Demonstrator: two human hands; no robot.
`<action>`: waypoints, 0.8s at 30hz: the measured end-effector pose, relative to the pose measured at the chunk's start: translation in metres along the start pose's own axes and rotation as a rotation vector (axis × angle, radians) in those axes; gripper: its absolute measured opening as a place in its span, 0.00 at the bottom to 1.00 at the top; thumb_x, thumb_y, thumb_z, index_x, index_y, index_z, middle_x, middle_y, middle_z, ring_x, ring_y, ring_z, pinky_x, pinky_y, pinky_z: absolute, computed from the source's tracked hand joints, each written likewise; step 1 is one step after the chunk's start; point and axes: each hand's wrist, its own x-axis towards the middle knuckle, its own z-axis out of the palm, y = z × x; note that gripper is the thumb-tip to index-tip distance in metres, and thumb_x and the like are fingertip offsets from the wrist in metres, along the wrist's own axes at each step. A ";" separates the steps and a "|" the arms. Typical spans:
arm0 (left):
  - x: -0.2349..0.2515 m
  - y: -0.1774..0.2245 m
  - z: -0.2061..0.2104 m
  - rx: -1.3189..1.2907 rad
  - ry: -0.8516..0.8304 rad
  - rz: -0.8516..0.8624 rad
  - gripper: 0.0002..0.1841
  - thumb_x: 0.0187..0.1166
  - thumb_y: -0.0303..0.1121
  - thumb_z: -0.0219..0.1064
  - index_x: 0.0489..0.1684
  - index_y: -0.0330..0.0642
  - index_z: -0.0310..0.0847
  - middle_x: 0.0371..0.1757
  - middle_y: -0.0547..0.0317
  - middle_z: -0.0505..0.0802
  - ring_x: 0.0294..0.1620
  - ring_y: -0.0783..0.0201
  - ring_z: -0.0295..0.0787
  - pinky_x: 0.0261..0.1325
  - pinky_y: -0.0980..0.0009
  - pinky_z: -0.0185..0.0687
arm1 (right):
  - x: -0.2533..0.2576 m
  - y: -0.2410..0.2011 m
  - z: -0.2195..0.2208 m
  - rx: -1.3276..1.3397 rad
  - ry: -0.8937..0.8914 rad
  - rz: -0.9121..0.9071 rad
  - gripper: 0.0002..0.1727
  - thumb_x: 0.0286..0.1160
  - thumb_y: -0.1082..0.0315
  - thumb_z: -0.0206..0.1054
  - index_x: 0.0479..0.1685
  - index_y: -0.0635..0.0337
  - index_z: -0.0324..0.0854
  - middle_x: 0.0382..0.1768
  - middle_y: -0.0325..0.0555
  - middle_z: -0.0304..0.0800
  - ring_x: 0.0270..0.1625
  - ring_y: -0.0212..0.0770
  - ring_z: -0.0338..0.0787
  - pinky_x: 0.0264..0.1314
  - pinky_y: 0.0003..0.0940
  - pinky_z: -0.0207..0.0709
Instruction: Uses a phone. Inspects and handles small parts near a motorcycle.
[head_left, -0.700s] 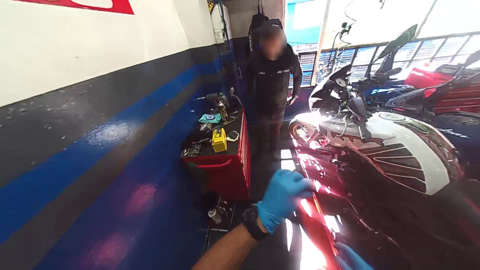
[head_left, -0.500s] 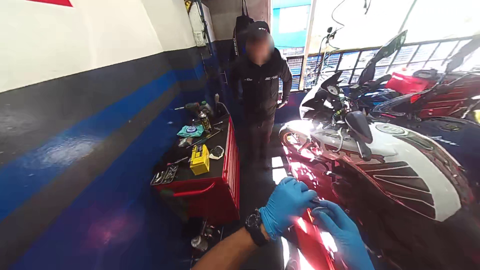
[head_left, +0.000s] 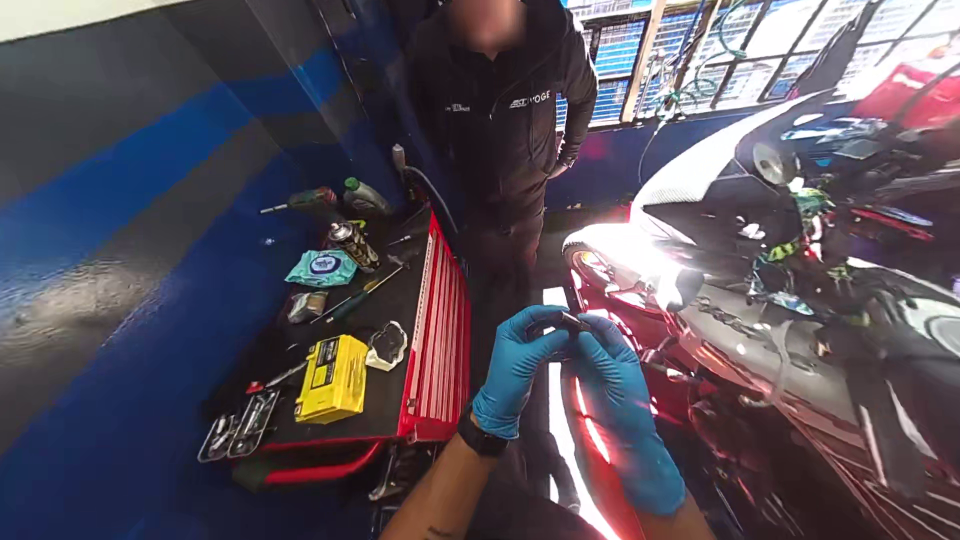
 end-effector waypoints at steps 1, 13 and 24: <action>0.019 -0.007 -0.008 -0.013 0.010 0.005 0.12 0.74 0.18 0.70 0.53 0.31 0.89 0.50 0.49 0.95 0.49 0.63 0.93 0.58 0.68 0.90 | 0.021 0.009 -0.002 0.028 0.002 0.024 0.11 0.79 0.74 0.65 0.56 0.63 0.86 0.44 0.49 0.94 0.43 0.36 0.94 0.51 0.33 0.90; 0.236 -0.010 -0.115 0.377 -0.062 0.238 0.09 0.68 0.26 0.78 0.44 0.41 0.95 0.48 0.57 0.93 0.56 0.63 0.87 0.64 0.69 0.83 | 0.232 0.110 0.020 0.236 0.018 0.123 0.12 0.85 0.67 0.63 0.58 0.57 0.87 0.49 0.46 0.94 0.49 0.35 0.93 0.60 0.33 0.87; 0.298 -0.013 -0.141 0.474 -0.098 0.286 0.10 0.67 0.27 0.79 0.45 0.44 0.95 0.47 0.61 0.92 0.56 0.66 0.87 0.64 0.71 0.83 | 0.304 0.121 0.008 0.220 -0.150 0.187 0.12 0.82 0.63 0.67 0.57 0.53 0.88 0.50 0.42 0.95 0.52 0.33 0.93 0.61 0.30 0.86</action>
